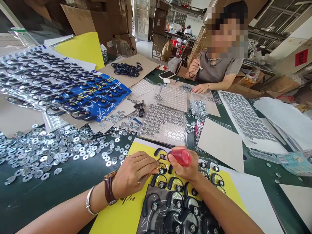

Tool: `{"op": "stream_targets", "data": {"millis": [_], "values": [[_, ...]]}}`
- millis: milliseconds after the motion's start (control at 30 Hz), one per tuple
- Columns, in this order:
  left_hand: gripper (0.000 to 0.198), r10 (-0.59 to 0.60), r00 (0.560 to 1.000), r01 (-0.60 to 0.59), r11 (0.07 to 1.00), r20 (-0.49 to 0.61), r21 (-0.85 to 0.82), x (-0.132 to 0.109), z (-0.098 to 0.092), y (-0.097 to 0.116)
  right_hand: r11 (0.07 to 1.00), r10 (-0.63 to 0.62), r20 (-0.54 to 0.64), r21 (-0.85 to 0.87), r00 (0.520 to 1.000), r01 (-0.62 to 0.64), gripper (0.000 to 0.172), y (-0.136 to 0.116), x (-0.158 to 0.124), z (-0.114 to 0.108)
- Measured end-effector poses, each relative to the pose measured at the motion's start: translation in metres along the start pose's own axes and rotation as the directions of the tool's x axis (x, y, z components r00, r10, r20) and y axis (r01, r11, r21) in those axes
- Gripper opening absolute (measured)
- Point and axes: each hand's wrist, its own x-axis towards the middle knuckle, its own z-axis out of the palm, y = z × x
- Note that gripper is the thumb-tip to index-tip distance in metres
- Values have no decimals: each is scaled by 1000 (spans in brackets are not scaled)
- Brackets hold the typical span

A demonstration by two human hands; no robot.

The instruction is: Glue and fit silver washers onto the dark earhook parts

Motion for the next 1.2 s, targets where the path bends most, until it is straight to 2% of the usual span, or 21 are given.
{"op": "stream_targets", "data": {"millis": [300, 467, 600, 700, 800, 933, 1000, 1067, 1133, 1200], "values": [[14, -76, 996, 72, 994, -47, -82, -1, 0, -7, 1000, 13, 28, 17, 1000, -14, 13, 2, -3, 3], [14, -172, 984, 165, 977, -43, -137, 0, 0, -14, 1000, -3, 34, 10, 999, 3, 14, 1, -3, 4], [15, -249, 965, 232, 954, -76, -189, 0, 1, -18, 997, -74, 38, 4, 997, 74, 17, 2, -2, 3], [17, -315, 945, 290, 932, -90, -218, 0, 1, -21, 990, -136, 52, -11, 989, 137, 29, 4, -5, 2], [16, -358, 930, 331, 914, -80, -237, -1, 2, -24, 982, -188, 106, -12, 976, 190, 38, 6, -7, 2], [15, -354, 931, 329, 919, -87, -219, -3, 3, -26, 971, -237, 211, 12, 949, 240, 38, 1, -2, 0], [14, -344, 934, 320, 925, -94, -206, -4, 3, -26, 993, -119, 248, 47, 961, 111, 33, -3, 5, -5], [13, -307, 947, 286, 939, -93, -193, -5, 4, -23, 977, 123, 248, 138, 961, -160, 27, -6, 15, -13], [12, -237, 968, 222, 962, -80, -160, -5, 3, -20, 861, 362, 259, 274, 895, -428, 27, -6, 25, -22], [12, -145, 987, 138, 985, -69, -102, -5, 3, -15, 716, 487, 318, 389, 814, -580, 33, -2, 33, -30]]}}
